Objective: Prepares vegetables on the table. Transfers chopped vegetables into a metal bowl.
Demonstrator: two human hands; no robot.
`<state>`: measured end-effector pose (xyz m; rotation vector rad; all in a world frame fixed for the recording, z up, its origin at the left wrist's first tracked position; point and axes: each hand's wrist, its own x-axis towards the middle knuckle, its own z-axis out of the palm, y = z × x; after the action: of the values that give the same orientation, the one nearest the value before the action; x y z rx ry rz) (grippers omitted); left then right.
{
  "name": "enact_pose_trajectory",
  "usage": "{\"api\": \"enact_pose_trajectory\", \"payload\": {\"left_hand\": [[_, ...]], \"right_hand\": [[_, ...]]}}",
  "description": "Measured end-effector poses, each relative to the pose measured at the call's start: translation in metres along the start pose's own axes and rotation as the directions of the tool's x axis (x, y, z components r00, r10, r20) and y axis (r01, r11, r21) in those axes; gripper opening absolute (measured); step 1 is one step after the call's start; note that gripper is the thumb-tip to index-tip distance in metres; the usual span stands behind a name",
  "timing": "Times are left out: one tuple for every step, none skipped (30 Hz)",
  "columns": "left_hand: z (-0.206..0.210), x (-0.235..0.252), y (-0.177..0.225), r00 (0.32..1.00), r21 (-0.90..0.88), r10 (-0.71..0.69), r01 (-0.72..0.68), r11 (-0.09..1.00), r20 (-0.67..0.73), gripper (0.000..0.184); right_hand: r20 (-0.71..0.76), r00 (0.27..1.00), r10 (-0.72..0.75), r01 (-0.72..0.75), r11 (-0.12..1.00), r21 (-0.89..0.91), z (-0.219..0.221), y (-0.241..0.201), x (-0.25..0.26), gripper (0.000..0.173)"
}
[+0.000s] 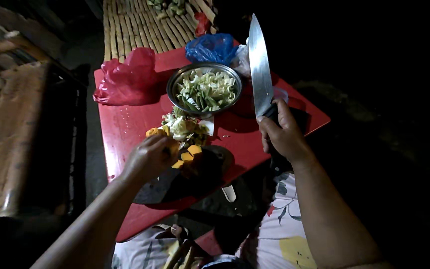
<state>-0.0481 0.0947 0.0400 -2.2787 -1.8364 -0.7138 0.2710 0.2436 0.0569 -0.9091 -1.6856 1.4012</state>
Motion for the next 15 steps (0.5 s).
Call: {"api": "enact_pose_trajectory", "payload": {"left_hand": [[-0.004, 0.018, 0.002, 1.0, 0.002, 0.007, -0.007, 1.0, -0.006, 0.023], [-0.009, 0.04, 0.004, 1.0, 0.007, 0.006, -0.006, 1.0, -0.01, 0.021], [-0.015, 0.066, 0.007, 1.0, 0.023, -0.004, 0.004, 1.0, -0.005, 0.021], [-0.019, 0.092, 0.008, 1.0, 0.057, -0.008, 0.009, 0.998, -0.011, 0.021], [-0.021, 0.119, 0.009, 1.0, 0.092, -0.024, 0.025, 0.995, -0.01, 0.024], [-0.022, 0.145, 0.008, 0.998, 0.119, -0.059, 0.057, 0.991, 0.015, 0.028], [-0.022, 0.17, 0.006, 0.991, 0.132, -0.116, 0.107, 0.985, 0.062, 0.033], [-0.019, 0.193, 0.002, 0.977, 0.128, -0.178, 0.163, 0.978, 0.115, 0.042], [-0.014, 0.21, -0.005, 0.962, 0.111, -0.222, 0.206, 0.972, 0.161, 0.052], [-0.009, 0.224, -0.012, 0.943, 0.108, -0.267, 0.25, 0.962, 0.198, 0.061], [-0.003, 0.235, -0.017, 0.927, 0.107, -0.305, 0.288, 0.952, 0.217, 0.064], [0.0, 0.242, -0.02, 0.919, 0.095, -0.329, 0.316, 0.944, 0.216, 0.062], [0.002, 0.245, -0.02, 0.92, 0.072, -0.337, 0.329, 0.942, 0.202, 0.059], [0.0, 0.246, -0.017, 0.927, 0.048, -0.323, 0.32, 0.946, 0.192, 0.055], [-0.003, 0.243, -0.012, 0.933, 0.04, -0.301, 0.299, 0.953, 0.197, 0.051]], "right_hand": [[0.003, 1.0, -0.006, 0.006, 1.0, 0.008, 0.001, 0.001, 0.001, 0.03], [0.009, 1.0, -0.008, 0.007, 1.0, 0.017, 0.001, 0.001, 0.001, 0.03], [0.015, 1.0, -0.005, 0.005, 1.0, 0.02, 0.003, 0.001, 0.002, 0.03], [0.019, 1.0, 0.004, -0.004, 1.0, 0.018, 0.005, 0.002, 0.002, 0.03], [0.022, 1.0, 0.012, -0.013, 1.0, 0.019, 0.007, 0.002, 0.002, 0.029], [0.025, 1.0, 0.018, -0.019, 1.0, 0.023, 0.009, 0.002, 0.002, 0.028], [0.026, 0.999, 0.027, -0.027, 0.999, 0.029, 0.011, 0.003, 0.003, 0.028], [0.031, 0.999, 0.038, -0.038, 0.999, 0.03, 0.012, 0.003, 0.003, 0.027], [0.035, 0.998, 0.047, -0.048, 0.999, 0.023, 0.013, 0.003, 0.003, 0.028], [0.039, 0.998, 0.053, -0.053, 0.999, 0.004, 0.013, 0.004, 0.003, 0.029], [0.038, 0.998, 0.057, -0.056, 0.998, -0.021, 0.012, 0.006, 0.004, 0.031], [0.035, 0.998, 0.058, -0.056, 0.997, -0.043, 0.01, 0.008, 0.005, 0.032], [0.032, 0.998, 0.059, -0.057, 0.997, -0.057, 0.008, 0.009, 0.006, 0.032], [0.033, 0.997, 0.063, -0.06, 0.996, -0.061, 0.006, 0.009, 0.006, 0.032], [0.038, 0.997, 0.068, -0.066, 0.996, -0.057, 0.003, 0.008, 0.005, 0.033]]}}
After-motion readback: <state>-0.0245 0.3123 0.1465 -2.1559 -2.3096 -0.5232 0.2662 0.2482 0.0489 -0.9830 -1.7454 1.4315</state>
